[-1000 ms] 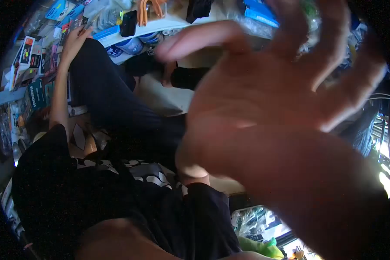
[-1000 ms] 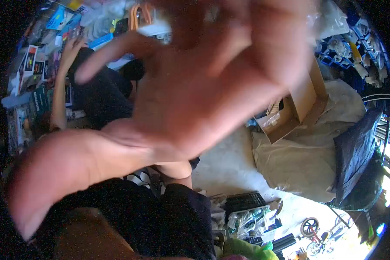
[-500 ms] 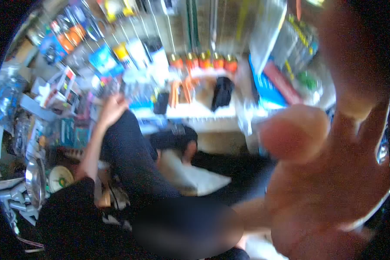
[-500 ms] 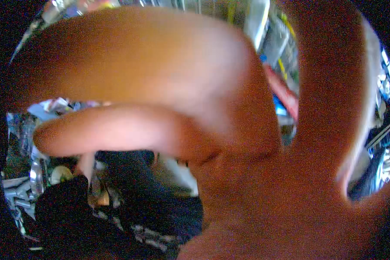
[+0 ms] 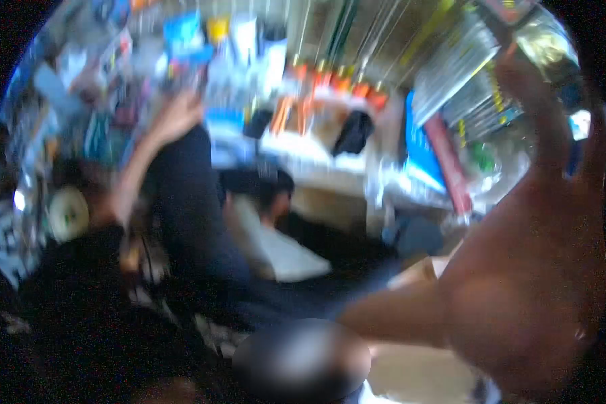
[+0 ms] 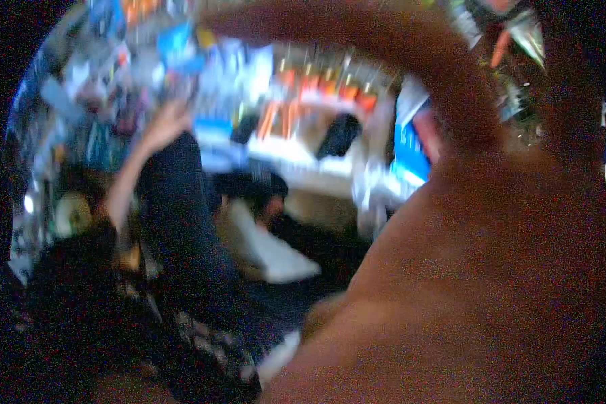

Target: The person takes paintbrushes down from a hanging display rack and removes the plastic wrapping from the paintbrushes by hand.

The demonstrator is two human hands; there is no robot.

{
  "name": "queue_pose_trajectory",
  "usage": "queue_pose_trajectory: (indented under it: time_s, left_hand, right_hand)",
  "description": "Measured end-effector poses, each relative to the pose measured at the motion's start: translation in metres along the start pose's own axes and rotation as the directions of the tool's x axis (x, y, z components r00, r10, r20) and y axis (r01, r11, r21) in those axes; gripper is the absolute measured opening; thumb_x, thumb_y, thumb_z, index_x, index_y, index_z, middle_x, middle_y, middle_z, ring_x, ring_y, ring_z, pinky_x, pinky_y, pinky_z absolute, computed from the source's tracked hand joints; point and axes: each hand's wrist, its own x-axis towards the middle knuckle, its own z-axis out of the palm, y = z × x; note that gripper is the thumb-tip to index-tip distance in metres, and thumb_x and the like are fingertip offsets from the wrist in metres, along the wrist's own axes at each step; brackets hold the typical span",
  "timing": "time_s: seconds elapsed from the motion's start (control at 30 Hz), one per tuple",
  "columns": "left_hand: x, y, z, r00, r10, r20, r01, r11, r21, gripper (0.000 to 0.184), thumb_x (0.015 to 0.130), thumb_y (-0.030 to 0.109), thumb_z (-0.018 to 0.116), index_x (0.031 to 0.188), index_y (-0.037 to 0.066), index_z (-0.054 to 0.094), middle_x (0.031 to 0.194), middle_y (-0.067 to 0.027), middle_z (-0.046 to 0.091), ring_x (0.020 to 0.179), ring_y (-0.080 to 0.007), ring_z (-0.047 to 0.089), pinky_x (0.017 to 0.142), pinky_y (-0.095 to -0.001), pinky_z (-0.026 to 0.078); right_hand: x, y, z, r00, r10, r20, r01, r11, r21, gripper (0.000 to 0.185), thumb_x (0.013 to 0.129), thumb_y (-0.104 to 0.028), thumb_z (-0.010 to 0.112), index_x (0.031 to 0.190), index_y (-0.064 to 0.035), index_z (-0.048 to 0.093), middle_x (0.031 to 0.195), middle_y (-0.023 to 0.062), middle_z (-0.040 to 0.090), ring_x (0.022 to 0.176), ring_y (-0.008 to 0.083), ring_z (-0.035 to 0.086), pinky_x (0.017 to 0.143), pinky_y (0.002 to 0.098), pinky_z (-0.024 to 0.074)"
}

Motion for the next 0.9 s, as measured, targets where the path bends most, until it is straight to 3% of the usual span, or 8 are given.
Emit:
queue_pose_trajectory:
  time_s: [0.07,0.53,0.57,0.63,0.7,0.73,0.77,0.9]
  left_hand:
    - [0.002,0.009,-0.008,0.982,0.041,0.183,-0.032,0.998,-0.052,0.032,0.093,0.027,0.062,0.099,-0.003,0.061,0.078,-0.0064,0.064,0.078,-0.0144,0.062,0.07,-0.03,0.048]
    - [0.011,-0.001,0.001,0.993,0.108,0.039,-0.109,0.994,0.013,0.025,0.09,0.02,0.066,0.086,-0.004,0.06,0.074,-0.004,0.059,0.073,-0.0094,0.052,0.068,-0.0322,0.045]
    - [0.007,-0.001,0.002,0.993,0.069,0.092,-0.049,0.978,-0.204,0.027,0.091,0.022,0.065,0.089,-0.005,0.063,0.077,-0.0043,0.062,0.075,-0.0096,0.054,0.07,-0.0314,0.046]
    - [0.019,-0.021,0.001,0.987,0.1,0.127,-0.104,0.994,0.027,0.03,0.092,0.025,0.063,0.102,-0.003,0.067,0.086,-0.0048,0.068,0.08,-0.0112,0.059,0.074,-0.0304,0.048]
    - [0.02,-0.016,0.013,0.981,0.121,0.15,-0.084,0.97,-0.23,0.034,0.095,0.03,0.057,0.106,-0.002,0.065,0.086,-0.0063,0.067,0.078,-0.0139,0.061,0.074,-0.0309,0.049]
    - [0.025,-0.035,0.019,0.982,0.19,0.009,-0.189,0.978,-0.088,0.035,0.096,0.03,0.057,0.109,-0.001,0.064,0.084,-0.0051,0.065,0.078,-0.0128,0.06,0.074,-0.0301,0.048]
    - [0.022,-0.019,0.009,0.959,0.248,0.135,-0.231,0.964,-0.131,0.034,0.096,0.031,0.057,0.106,-0.001,0.064,0.081,-0.0034,0.063,0.077,-0.012,0.059,0.074,-0.029,0.048]
    - [0.02,-0.025,0.006,0.977,0.179,0.12,-0.168,0.981,-0.092,0.03,0.095,0.027,0.061,0.093,-0.003,0.062,0.078,-0.0028,0.06,0.074,-0.0114,0.057,0.071,-0.0289,0.045]
  right_hand:
    - [-0.006,-0.022,-0.002,1.0,-0.014,0.024,0.014,1.0,0.001,0.043,0.099,-0.045,0.049,0.08,-0.0077,0.06,0.067,0.0048,0.055,0.049,0.0154,0.046,0.045,0.025,0.041]
    - [-0.042,-0.038,-0.005,0.999,-0.028,-0.015,0.029,0.999,0.019,0.044,0.099,-0.047,0.048,0.082,-0.0079,0.06,0.066,0.0038,0.053,0.048,0.0146,0.043,0.045,0.0244,0.0395]
    - [-0.046,-0.042,-0.008,1.0,-0.019,-0.006,0.019,1.0,0.009,0.044,0.099,-0.047,0.048,0.083,-0.0079,0.06,0.066,0.0037,0.053,0.048,0.0145,0.043,0.045,0.0244,0.0394]
    - [-0.055,-0.048,-0.011,1.0,-0.017,0.008,0.017,1.0,0.01,0.044,0.099,-0.047,0.047,0.083,-0.008,0.06,0.066,0.0035,0.052,0.048,0.0144,0.043,0.045,0.0243,0.0392]
    - [-0.06,-0.057,-0.014,0.999,0.011,0.052,-0.008,0.998,-0.058,0.044,0.099,-0.047,0.047,0.083,-0.008,0.06,0.066,0.0034,0.052,0.048,0.0143,0.043,0.045,0.0242,0.039]
    - [-0.063,-0.06,-0.011,0.997,0.041,0.067,-0.035,0.996,-0.081,0.044,0.099,-0.047,0.047,0.083,-0.008,0.06,0.066,0.0033,0.052,0.048,0.0142,0.042,0.045,0.0242,0.0389]
    - [-0.067,-0.065,-0.008,0.996,0.059,0.066,-0.053,0.996,-0.078,0.044,0.099,-0.048,0.047,0.084,-0.0081,0.06,0.066,0.0032,0.052,0.048,0.0142,0.042,0.045,0.0242,0.0388]
    - [-0.076,-0.084,-0.018,0.999,0.015,0.034,-0.013,0.998,-0.064,0.045,0.099,-0.048,0.047,0.084,-0.0081,0.06,0.065,0.003,0.051,0.048,0.0139,0.041,0.045,0.024,0.0384]
